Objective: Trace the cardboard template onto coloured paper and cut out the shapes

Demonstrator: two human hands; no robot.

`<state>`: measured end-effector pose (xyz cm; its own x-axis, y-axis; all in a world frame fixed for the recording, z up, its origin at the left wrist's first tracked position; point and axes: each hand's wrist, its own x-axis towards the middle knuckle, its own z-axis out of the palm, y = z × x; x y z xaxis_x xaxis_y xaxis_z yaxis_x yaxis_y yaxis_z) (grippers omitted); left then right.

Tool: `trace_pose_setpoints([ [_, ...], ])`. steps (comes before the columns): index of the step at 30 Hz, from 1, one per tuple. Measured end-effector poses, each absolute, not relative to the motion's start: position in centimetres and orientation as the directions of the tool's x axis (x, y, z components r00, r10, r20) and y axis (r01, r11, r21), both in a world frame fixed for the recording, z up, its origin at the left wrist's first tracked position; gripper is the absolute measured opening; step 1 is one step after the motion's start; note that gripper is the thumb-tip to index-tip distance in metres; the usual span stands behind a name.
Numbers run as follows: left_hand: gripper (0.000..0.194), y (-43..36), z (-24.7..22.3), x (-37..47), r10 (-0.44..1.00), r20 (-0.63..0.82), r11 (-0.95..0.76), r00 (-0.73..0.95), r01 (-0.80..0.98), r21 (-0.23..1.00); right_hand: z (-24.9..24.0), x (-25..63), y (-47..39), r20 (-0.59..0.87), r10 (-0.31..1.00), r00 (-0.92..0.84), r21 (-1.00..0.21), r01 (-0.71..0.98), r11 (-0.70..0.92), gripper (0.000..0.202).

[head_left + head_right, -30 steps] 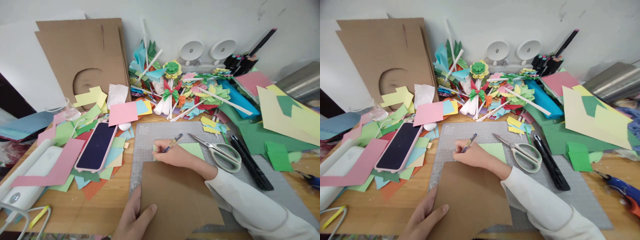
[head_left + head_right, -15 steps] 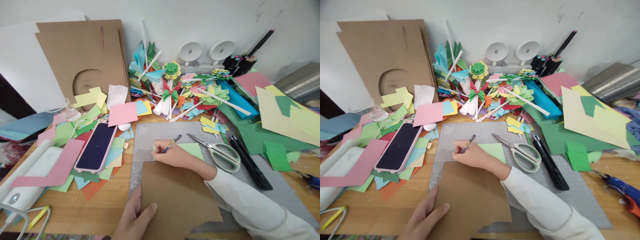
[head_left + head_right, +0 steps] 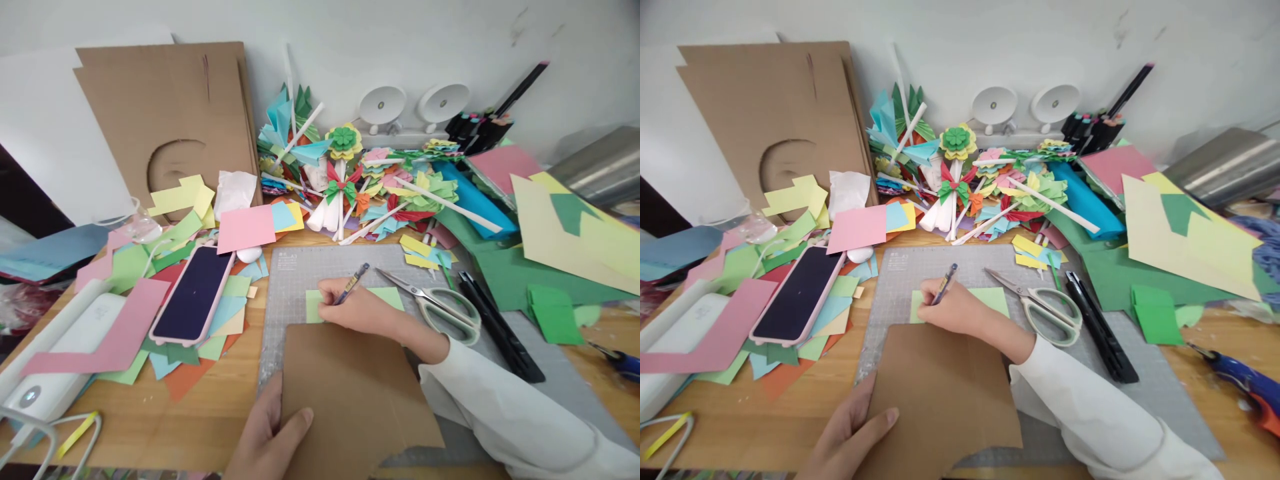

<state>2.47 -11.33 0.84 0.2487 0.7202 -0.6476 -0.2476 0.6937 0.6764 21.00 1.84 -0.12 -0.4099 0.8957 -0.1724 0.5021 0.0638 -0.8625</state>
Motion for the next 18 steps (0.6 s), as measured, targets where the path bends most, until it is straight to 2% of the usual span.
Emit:
trace_pose_setpoints([
  [6,0.055,-11.4,0.7,2.4,0.713,-0.652,0.701,0.258,-0.237,0.673,0.4,22.5,1.3,-0.229,0.911,-0.342,-0.827,0.563,0.003,0.022],
  [12,0.057,-11.3,0.8,2.5,0.725,-0.643,0.689,0.248,-0.237,0.685,0.0,23.2,1.4,-0.222,0.932,-0.288,-0.812,0.584,-0.012,0.025],
  [16,0.055,-11.3,1.1,2.7,0.708,-0.663,0.706,0.244,-0.258,0.659,-0.3,23.7,1.2,-0.220,0.932,-0.289,-0.827,0.562,-0.021,0.025],
  [18,0.054,-11.3,1.4,2.5,0.713,-0.660,0.701,0.238,-0.246,0.669,-0.5,24.2,0.8,-0.158,0.952,-0.263,-0.868,0.496,-0.007,0.021],
])
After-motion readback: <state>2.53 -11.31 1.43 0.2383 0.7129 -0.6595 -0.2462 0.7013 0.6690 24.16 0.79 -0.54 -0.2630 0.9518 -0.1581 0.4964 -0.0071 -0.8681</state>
